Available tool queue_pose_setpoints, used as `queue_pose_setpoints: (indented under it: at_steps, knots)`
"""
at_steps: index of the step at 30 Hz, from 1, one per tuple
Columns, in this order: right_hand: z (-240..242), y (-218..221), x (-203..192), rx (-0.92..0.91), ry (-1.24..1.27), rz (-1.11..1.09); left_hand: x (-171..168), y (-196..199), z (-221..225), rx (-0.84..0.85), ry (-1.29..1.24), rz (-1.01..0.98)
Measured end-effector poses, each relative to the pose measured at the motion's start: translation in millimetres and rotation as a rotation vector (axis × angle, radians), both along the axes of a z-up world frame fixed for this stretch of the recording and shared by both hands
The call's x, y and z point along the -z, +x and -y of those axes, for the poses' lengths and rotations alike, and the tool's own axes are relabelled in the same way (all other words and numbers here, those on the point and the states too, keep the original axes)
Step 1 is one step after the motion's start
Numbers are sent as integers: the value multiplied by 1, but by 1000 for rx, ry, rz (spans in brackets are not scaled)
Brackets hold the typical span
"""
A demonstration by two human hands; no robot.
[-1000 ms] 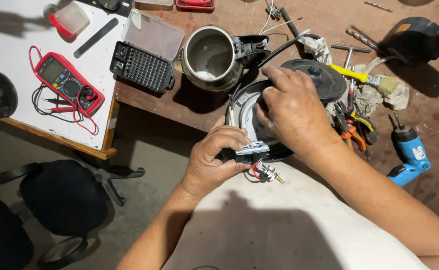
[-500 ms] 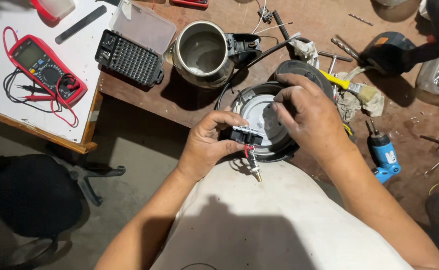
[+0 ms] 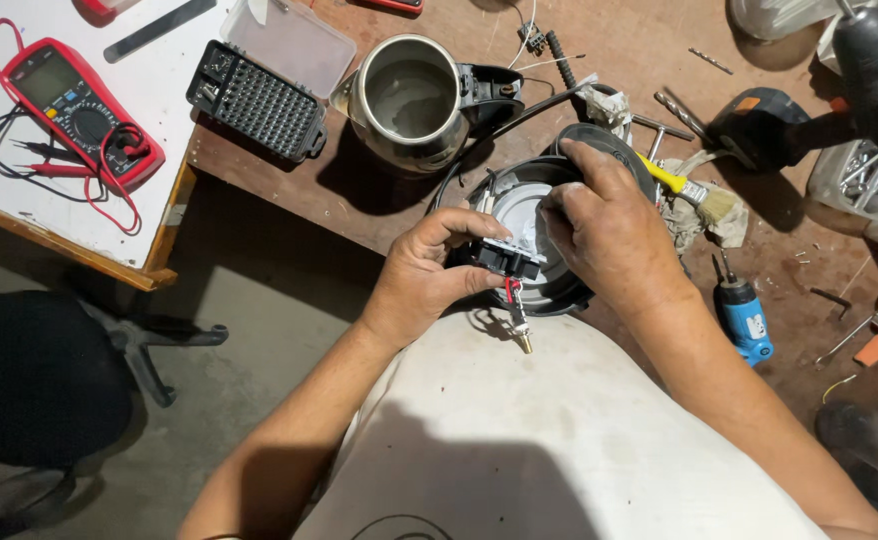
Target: The person disassembles the base of a kettle, uses a multimeter to test the internal electrical components, and then uses a screwdriver and a power drill to reassemble the parts at a workbench.
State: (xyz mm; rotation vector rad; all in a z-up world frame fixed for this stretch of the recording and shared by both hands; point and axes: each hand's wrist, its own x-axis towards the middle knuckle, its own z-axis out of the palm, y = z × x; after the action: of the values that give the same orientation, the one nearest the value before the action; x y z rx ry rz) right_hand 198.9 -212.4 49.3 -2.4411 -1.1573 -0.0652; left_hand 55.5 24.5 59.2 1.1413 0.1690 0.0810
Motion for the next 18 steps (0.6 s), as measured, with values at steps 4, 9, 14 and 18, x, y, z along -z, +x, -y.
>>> queue_pose_setpoints:
  at_steps: [4,9,14,18]
  knots:
    - [-2,2,-3,-17,-32,53,3,1,2,0,-16,-7]
    - [-4,5,-7,8,-43,-72,-4,3,2,-2,-20,-13]
    - [-5,6,-4,42,-74,-84,-2,5,3,5,-10,-9]
    - [-4,5,-10,78,-82,-147,-5,6,2,13,-9,-6]
